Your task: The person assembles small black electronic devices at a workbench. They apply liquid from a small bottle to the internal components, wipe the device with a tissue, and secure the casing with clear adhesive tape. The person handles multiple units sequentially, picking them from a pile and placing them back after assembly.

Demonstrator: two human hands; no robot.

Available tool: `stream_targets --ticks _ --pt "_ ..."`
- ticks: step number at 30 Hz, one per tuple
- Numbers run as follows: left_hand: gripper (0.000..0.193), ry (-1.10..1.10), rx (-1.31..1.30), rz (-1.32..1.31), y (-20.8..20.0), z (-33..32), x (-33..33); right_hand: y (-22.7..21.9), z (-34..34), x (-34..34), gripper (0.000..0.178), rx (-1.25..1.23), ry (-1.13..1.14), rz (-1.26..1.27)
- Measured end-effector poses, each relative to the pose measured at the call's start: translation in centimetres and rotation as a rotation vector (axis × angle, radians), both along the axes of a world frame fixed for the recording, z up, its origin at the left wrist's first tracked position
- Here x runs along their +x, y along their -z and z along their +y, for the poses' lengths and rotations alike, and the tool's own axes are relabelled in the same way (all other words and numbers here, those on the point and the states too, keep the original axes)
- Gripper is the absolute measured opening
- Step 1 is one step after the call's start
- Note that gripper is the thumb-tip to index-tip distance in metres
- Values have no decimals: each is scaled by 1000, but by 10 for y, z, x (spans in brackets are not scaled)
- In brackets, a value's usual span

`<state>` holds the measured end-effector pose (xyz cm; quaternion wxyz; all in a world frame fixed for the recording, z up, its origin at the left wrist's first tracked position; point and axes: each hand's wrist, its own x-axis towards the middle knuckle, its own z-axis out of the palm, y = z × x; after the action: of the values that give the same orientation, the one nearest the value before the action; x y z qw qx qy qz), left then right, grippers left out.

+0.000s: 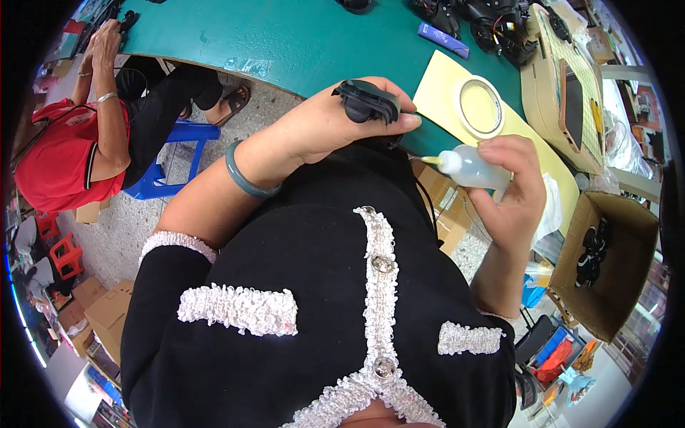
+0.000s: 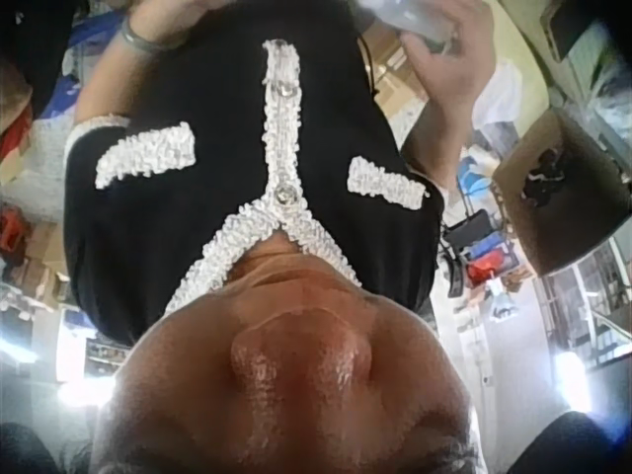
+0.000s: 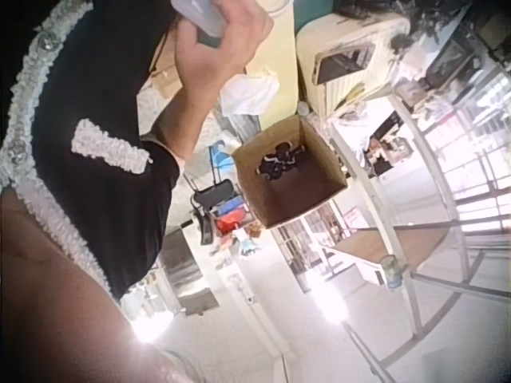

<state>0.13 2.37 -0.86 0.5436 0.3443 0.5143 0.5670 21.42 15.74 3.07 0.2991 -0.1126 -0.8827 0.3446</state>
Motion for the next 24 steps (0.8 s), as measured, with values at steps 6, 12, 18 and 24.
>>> stream_targets --ticks 6,12,18,24 --pt "26 -198 -32 -70 8 14 -8 26 -7 -6 40 -181 56 53" --pt "26 -219 -36 -262 9 20 -4 9 -6 -15 42 265 104 -25" --pt "31 -197 -115 -312 6 19 1 1 3 -19 44 414 73 -62" --pt "33 -220 -72 -235 5 21 5 -3 5 -23 44 373 65 -19"
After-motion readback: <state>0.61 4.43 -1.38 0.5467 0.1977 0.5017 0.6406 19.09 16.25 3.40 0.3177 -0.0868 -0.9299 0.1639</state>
